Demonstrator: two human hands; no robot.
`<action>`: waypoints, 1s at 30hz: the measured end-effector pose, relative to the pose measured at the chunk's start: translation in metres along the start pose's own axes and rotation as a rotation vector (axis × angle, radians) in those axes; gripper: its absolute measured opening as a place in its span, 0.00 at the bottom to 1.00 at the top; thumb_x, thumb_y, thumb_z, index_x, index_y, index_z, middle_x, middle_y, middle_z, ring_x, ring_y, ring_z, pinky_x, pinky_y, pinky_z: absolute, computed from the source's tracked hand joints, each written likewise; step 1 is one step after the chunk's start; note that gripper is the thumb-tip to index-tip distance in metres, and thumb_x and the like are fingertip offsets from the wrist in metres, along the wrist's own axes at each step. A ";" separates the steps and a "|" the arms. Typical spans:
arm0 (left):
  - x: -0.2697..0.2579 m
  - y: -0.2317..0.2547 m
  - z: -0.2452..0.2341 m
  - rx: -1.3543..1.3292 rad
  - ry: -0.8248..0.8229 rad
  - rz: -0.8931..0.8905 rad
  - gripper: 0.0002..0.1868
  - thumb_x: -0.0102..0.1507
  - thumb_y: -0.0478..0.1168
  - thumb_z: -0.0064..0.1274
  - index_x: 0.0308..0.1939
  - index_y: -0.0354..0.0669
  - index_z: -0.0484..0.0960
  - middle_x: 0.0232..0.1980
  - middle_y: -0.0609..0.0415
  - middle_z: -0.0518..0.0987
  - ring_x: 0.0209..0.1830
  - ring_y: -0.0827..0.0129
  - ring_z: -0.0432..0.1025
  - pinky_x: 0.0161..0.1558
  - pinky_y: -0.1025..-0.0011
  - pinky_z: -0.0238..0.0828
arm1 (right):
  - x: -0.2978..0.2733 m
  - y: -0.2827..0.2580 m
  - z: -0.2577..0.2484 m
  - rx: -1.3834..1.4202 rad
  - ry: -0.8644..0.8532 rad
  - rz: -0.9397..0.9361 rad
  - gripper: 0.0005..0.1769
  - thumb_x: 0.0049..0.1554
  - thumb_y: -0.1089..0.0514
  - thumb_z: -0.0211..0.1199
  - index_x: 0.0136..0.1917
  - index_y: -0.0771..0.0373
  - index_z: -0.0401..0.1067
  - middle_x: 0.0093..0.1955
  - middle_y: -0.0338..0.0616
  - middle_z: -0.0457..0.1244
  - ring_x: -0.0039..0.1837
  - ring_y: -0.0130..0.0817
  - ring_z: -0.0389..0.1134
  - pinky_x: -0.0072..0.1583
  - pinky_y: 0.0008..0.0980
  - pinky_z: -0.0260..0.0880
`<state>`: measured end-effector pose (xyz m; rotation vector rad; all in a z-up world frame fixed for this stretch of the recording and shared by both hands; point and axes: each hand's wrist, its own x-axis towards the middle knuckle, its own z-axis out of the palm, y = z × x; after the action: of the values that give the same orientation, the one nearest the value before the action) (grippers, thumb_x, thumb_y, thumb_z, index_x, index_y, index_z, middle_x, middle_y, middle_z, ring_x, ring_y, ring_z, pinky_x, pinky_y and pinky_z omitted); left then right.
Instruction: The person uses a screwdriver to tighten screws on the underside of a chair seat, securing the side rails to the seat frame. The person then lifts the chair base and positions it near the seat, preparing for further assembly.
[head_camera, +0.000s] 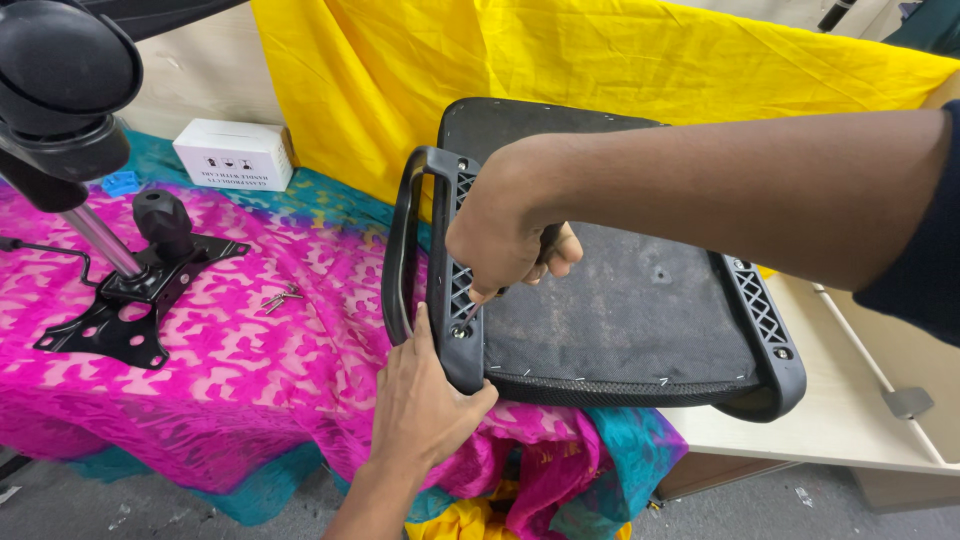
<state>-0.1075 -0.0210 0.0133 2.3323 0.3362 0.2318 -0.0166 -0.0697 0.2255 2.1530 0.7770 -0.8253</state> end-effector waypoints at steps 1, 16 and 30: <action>0.000 0.001 0.000 -0.002 0.000 -0.003 0.64 0.47 0.52 0.67 0.79 0.33 0.47 0.59 0.33 0.73 0.60 0.45 0.68 0.64 0.55 0.62 | 0.000 0.001 0.000 0.007 -0.012 0.007 0.35 0.65 0.36 0.47 0.41 0.72 0.74 0.32 0.46 0.63 0.35 0.39 0.69 0.40 0.38 0.74; 0.009 0.007 -0.005 -0.001 -0.003 -0.056 0.62 0.47 0.53 0.67 0.77 0.34 0.49 0.62 0.32 0.72 0.63 0.45 0.68 0.64 0.55 0.63 | -0.006 0.014 0.005 -0.477 0.364 -0.209 0.19 0.55 0.48 0.64 0.36 0.67 0.77 0.36 0.50 0.70 0.37 0.46 0.71 0.40 0.45 0.71; 0.010 0.005 -0.007 0.052 -0.034 -0.023 0.65 0.45 0.53 0.68 0.79 0.34 0.48 0.62 0.33 0.72 0.63 0.46 0.68 0.65 0.55 0.61 | -0.004 0.023 0.034 -0.889 0.731 -0.497 0.07 0.52 0.57 0.63 0.35 0.55 0.79 0.37 0.43 0.71 0.43 0.45 0.74 0.40 0.43 0.74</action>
<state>-0.0986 -0.0169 0.0223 2.3790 0.3563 0.1744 -0.0138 -0.1100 0.2188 1.4022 1.6974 0.1735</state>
